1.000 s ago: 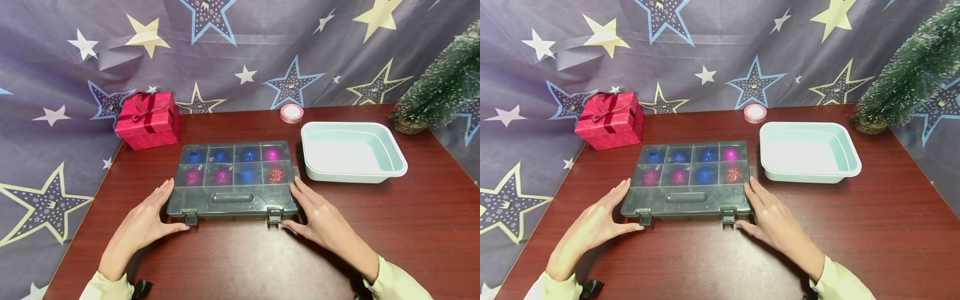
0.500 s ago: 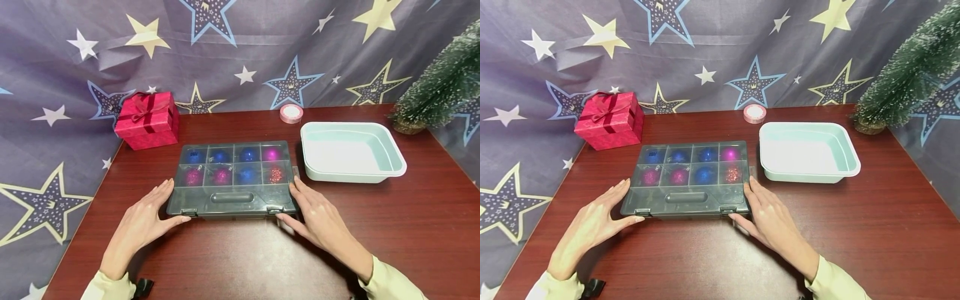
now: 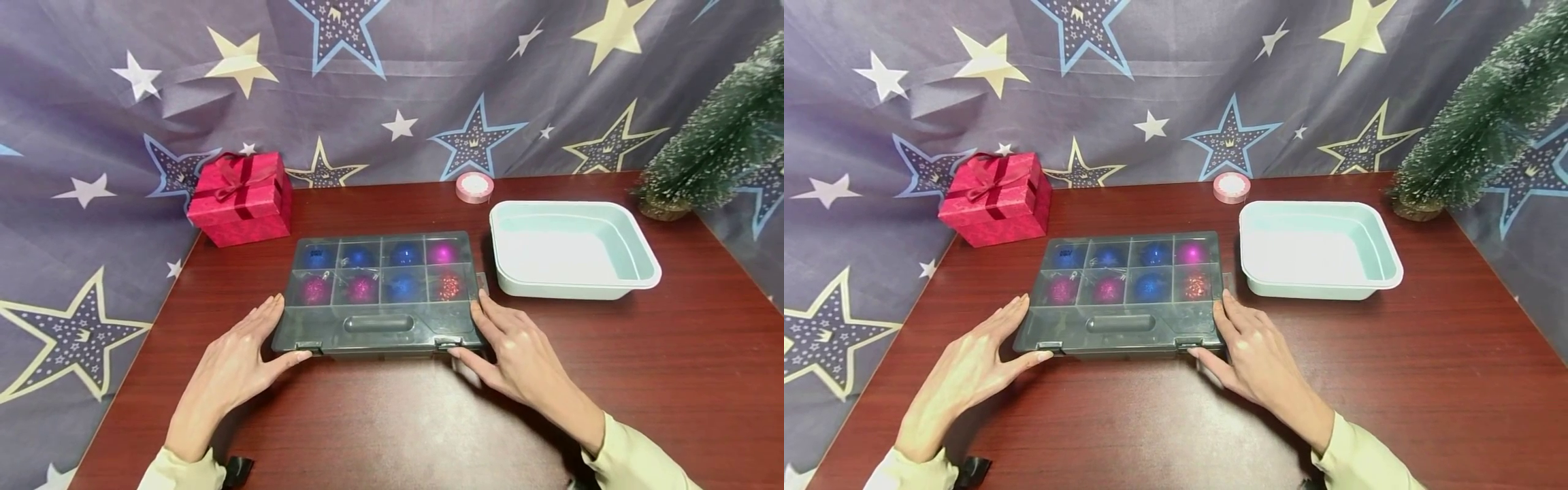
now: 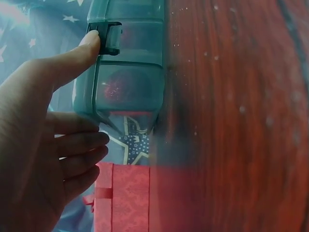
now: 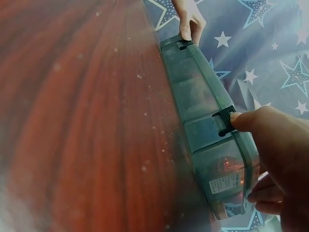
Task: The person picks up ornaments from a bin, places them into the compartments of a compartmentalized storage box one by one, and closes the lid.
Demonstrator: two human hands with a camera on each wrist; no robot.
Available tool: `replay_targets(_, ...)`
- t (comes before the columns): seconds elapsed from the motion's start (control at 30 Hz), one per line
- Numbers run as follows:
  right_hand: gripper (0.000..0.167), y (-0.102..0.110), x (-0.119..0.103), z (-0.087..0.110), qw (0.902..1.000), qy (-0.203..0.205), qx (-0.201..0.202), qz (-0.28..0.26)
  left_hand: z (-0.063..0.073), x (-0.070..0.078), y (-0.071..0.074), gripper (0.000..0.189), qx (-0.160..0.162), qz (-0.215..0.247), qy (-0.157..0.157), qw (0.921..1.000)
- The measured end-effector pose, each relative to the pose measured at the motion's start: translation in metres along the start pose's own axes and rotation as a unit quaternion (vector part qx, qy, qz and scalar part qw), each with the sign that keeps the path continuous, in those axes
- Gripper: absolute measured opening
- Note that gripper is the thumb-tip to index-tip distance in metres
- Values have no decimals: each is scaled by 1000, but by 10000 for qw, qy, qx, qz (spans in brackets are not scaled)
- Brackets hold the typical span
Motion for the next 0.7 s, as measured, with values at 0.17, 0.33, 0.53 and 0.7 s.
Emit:
replay_targets(0.17, 79, 0, -1, -1, 9999, 60, 40, 99, 0, -1, 1, 98, -49, 53, 82, 9999)
replay_targets(0.33, 79, 0, 0, -2, 10000, -59, 68, -5, 1, -3, 3, 101, -89, 101, 127, 9998)
replay_targets(0.53, 84, 2, 7, -4, 9990, -368, -137, -226, -3, -9, 7, 104, -373, 215, 304, 9986)
replay_targets(0.7, 82, 8, 19, -11, 9957, -617, -502, -473, -14, -9, 22, 94, -344, 205, 220, 9990)
Point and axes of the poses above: each hand's wrist, its own z-axis away from the middle knuckle, its own y-axis out of the back of the hand, x = y × z, the point moved 9 cm from there along -z, towards the middle knuckle, and after that the axes turned 5 degrees about z, right-handed, at the moved point
